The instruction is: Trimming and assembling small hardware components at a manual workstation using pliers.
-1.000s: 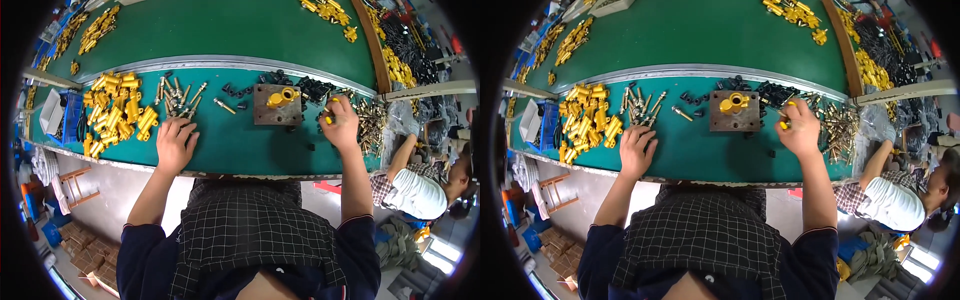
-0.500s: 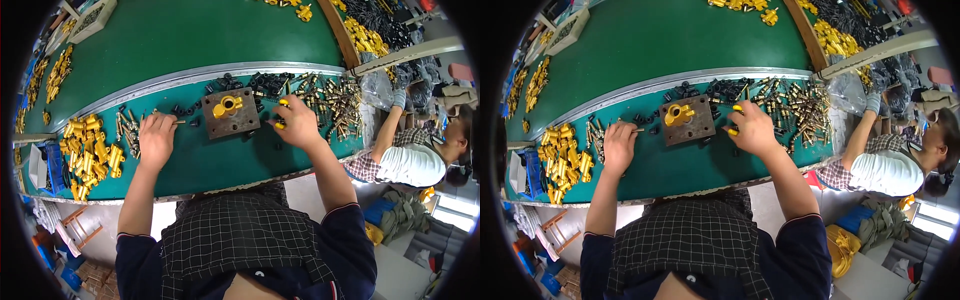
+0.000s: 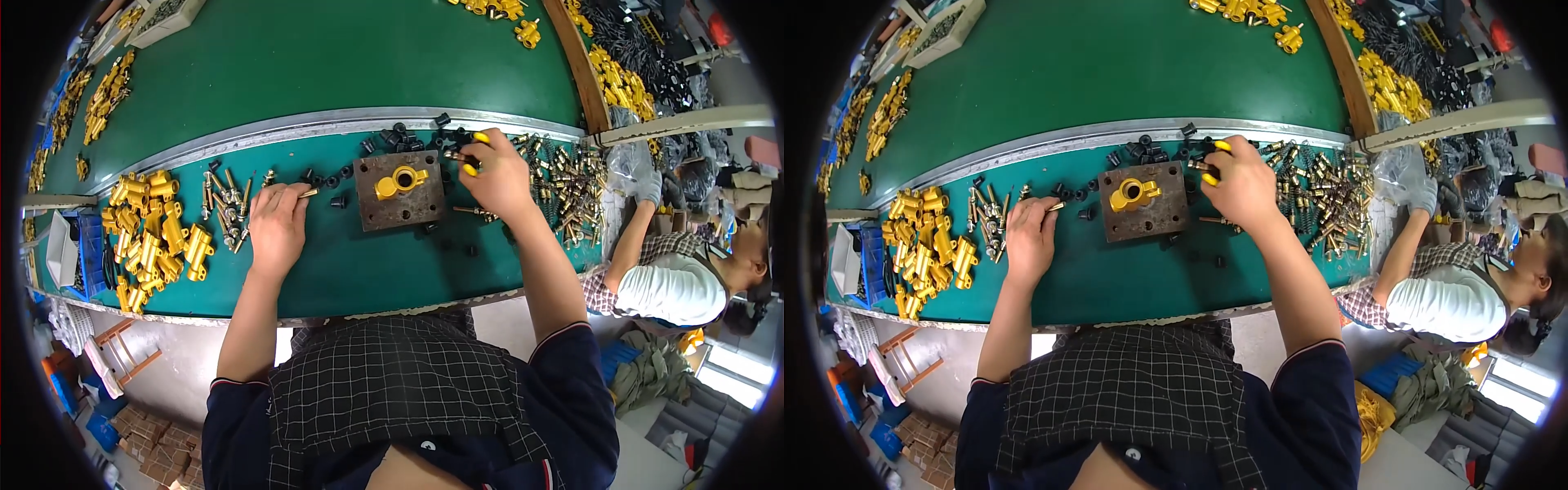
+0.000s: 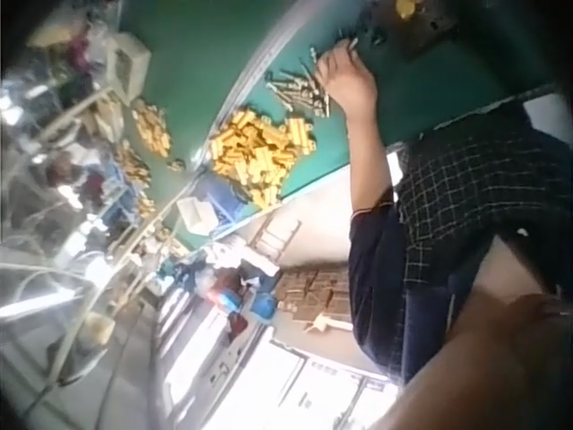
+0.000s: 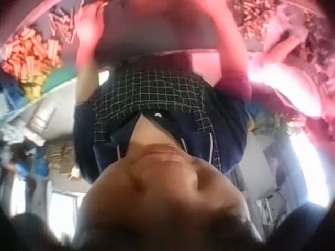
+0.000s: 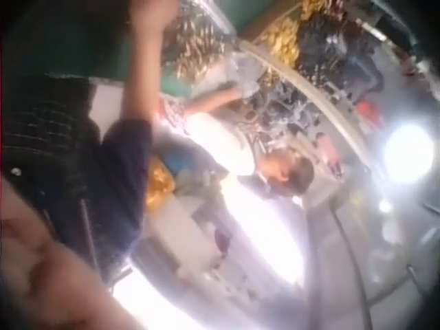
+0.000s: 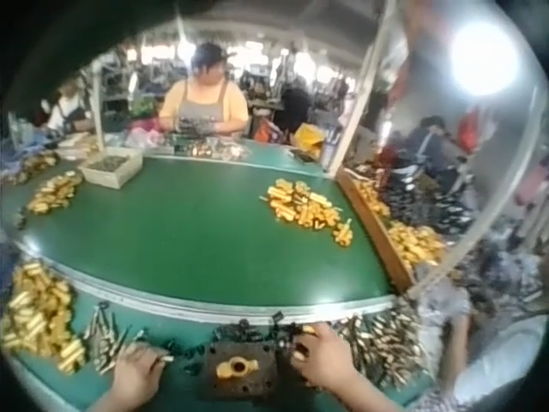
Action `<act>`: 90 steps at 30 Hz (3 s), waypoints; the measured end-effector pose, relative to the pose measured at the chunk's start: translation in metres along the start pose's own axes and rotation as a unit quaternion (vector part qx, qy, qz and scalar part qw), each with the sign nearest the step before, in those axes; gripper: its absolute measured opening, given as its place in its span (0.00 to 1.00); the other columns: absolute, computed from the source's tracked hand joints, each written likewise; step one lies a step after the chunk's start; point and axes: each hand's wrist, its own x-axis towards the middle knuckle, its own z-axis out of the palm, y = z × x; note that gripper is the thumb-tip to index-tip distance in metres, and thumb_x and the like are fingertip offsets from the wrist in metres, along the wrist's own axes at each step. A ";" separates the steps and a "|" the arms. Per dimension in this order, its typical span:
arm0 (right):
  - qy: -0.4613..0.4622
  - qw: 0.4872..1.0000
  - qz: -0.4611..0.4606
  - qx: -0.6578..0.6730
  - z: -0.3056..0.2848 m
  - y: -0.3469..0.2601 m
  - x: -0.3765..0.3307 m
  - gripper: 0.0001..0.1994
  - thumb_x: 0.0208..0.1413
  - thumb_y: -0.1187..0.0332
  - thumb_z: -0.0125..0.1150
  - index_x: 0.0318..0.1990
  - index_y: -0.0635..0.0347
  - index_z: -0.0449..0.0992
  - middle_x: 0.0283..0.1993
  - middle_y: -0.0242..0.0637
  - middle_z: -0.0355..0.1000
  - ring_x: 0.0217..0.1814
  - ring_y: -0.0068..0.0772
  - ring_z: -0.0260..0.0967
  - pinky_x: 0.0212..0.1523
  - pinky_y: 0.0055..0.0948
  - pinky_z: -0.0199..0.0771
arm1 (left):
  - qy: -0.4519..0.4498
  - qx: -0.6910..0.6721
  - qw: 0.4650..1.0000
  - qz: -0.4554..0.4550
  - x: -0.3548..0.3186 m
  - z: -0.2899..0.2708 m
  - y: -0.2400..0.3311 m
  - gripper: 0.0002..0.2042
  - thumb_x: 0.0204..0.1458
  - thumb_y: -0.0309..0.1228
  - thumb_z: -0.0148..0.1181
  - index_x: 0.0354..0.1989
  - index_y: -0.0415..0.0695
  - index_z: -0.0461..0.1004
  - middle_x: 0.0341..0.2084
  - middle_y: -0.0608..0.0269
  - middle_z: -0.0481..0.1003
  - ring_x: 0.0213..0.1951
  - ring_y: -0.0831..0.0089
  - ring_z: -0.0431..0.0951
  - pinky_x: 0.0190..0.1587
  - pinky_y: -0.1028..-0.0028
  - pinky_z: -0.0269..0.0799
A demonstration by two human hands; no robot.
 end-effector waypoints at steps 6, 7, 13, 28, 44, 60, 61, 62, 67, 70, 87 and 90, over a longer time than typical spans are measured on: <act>0.051 0.819 0.091 0.564 -0.046 -0.046 0.003 0.08 0.48 0.77 0.61 0.38 0.66 0.75 0.44 0.37 0.65 0.45 0.29 0.66 0.44 0.29 0.70 | 0.047 -0.080 0.994 -0.065 -0.003 0.003 0.006 0.07 0.51 0.23 0.58 0.38 0.43 0.71 0.31 0.60 0.77 0.35 0.61 0.77 0.38 0.65 0.71; 0.048 0.818 0.089 0.566 -0.048 -0.055 0.006 0.08 0.48 0.77 0.61 0.38 0.66 0.75 0.44 0.37 0.65 0.45 0.29 0.66 0.44 0.29 0.70 | 0.055 -0.098 0.990 -0.083 -0.004 0.003 0.009 0.07 0.52 0.23 0.58 0.39 0.42 0.70 0.31 0.59 0.77 0.34 0.60 0.78 0.37 0.65 0.73; -0.015 0.869 -0.012 0.494 -0.039 -0.071 0.015 0.11 0.49 0.78 0.61 0.41 0.67 0.75 0.48 0.36 0.62 0.47 0.27 0.64 0.49 0.30 0.67 | 0.069 -0.218 0.966 -0.120 -0.007 -0.007 0.023 0.09 0.54 0.22 0.57 0.41 0.40 0.66 0.35 0.58 0.78 0.33 0.62 0.80 0.35 0.69 0.75; -0.183 0.873 0.109 0.439 -0.026 -0.067 0.035 0.15 0.52 0.63 0.63 0.44 0.61 0.77 0.45 0.32 0.67 0.47 0.24 0.63 0.51 0.25 0.63 | -0.027 -0.245 0.959 -0.136 -0.015 -0.016 0.031 0.08 0.55 0.25 0.57 0.43 0.41 0.70 0.35 0.56 0.79 0.34 0.64 0.81 0.36 0.72 0.75; 0.080 0.730 0.090 0.673 -0.035 -0.049 -0.004 0.29 0.53 0.59 0.56 0.61 0.61 0.59 0.46 0.38 0.67 0.34 0.23 0.59 0.36 0.22 0.62 | -0.069 -0.582 0.801 -0.124 0.063 -0.026 0.098 0.06 0.59 0.24 0.52 0.41 0.36 0.71 0.40 0.57 0.77 0.47 0.69 0.77 0.50 0.73 0.70; 0.206 0.552 -0.077 0.804 -0.079 -0.082 0.023 0.26 0.50 0.71 0.51 0.58 0.61 0.57 0.42 0.38 0.64 0.33 0.21 0.57 0.35 0.21 0.61 | 0.012 -0.250 0.963 0.099 0.080 -0.021 0.103 0.06 0.50 0.24 0.61 0.36 0.40 0.75 0.31 0.61 0.79 0.31 0.66 0.78 0.34 0.72 0.73; 0.199 0.570 -0.083 0.793 -0.080 -0.084 0.025 0.26 0.50 0.69 0.51 0.59 0.61 0.57 0.42 0.39 0.63 0.34 0.22 0.57 0.35 0.22 0.61 | 0.006 -0.253 0.963 0.092 0.080 -0.022 0.104 0.06 0.49 0.24 0.62 0.35 0.40 0.75 0.31 0.61 0.78 0.31 0.65 0.77 0.34 0.71 0.73; 0.192 0.588 -0.090 0.781 -0.081 -0.086 0.027 0.26 0.51 0.67 0.51 0.59 0.62 0.57 0.43 0.39 0.63 0.34 0.23 0.56 0.36 0.24 0.61 | 0.000 -0.256 0.963 0.086 0.080 -0.023 0.104 0.06 0.48 0.24 0.62 0.35 0.41 0.75 0.31 0.61 0.78 0.31 0.64 0.77 0.33 0.70 0.73; 0.161 0.655 -0.119 0.729 -0.081 -0.095 0.033 0.27 0.54 0.60 0.49 0.60 0.62 0.55 0.44 0.40 0.60 0.37 0.28 0.55 0.39 0.28 0.59 | -0.020 -0.255 0.965 0.063 0.078 -0.026 0.106 0.06 0.48 0.24 0.62 0.34 0.40 0.76 0.31 0.62 0.78 0.31 0.63 0.77 0.34 0.69 0.73; 0.172 0.610 -0.046 0.772 -0.079 -0.103 0.036 0.27 0.52 0.61 0.54 0.59 0.60 0.57 0.43 0.40 0.61 0.36 0.28 0.57 0.39 0.27 0.61 | -0.017 -0.249 0.965 0.076 0.079 -0.025 0.107 0.06 0.48 0.24 0.62 0.34 0.40 0.76 0.31 0.61 0.78 0.31 0.63 0.77 0.33 0.69 0.73; 0.167 0.574 0.060 0.799 -0.079 -0.103 0.045 0.25 0.50 0.67 0.58 0.56 0.61 0.59 0.39 0.39 0.64 0.33 0.25 0.61 0.35 0.22 0.64 | -0.032 -0.260 0.963 0.063 0.080 -0.027 0.109 0.05 0.48 0.25 0.63 0.32 0.40 0.75 0.30 0.60 0.78 0.30 0.63 0.77 0.32 0.70 0.73; 0.182 0.592 0.070 0.782 -0.081 -0.106 0.045 0.23 0.51 0.72 0.56 0.55 0.62 0.59 0.38 0.37 0.63 0.33 0.23 0.61 0.35 0.20 0.63 | -0.037 -0.263 0.963 0.055 0.080 -0.027 0.110 0.04 0.48 0.25 0.62 0.32 0.40 0.76 0.29 0.60 0.78 0.29 0.63 0.77 0.32 0.70 0.73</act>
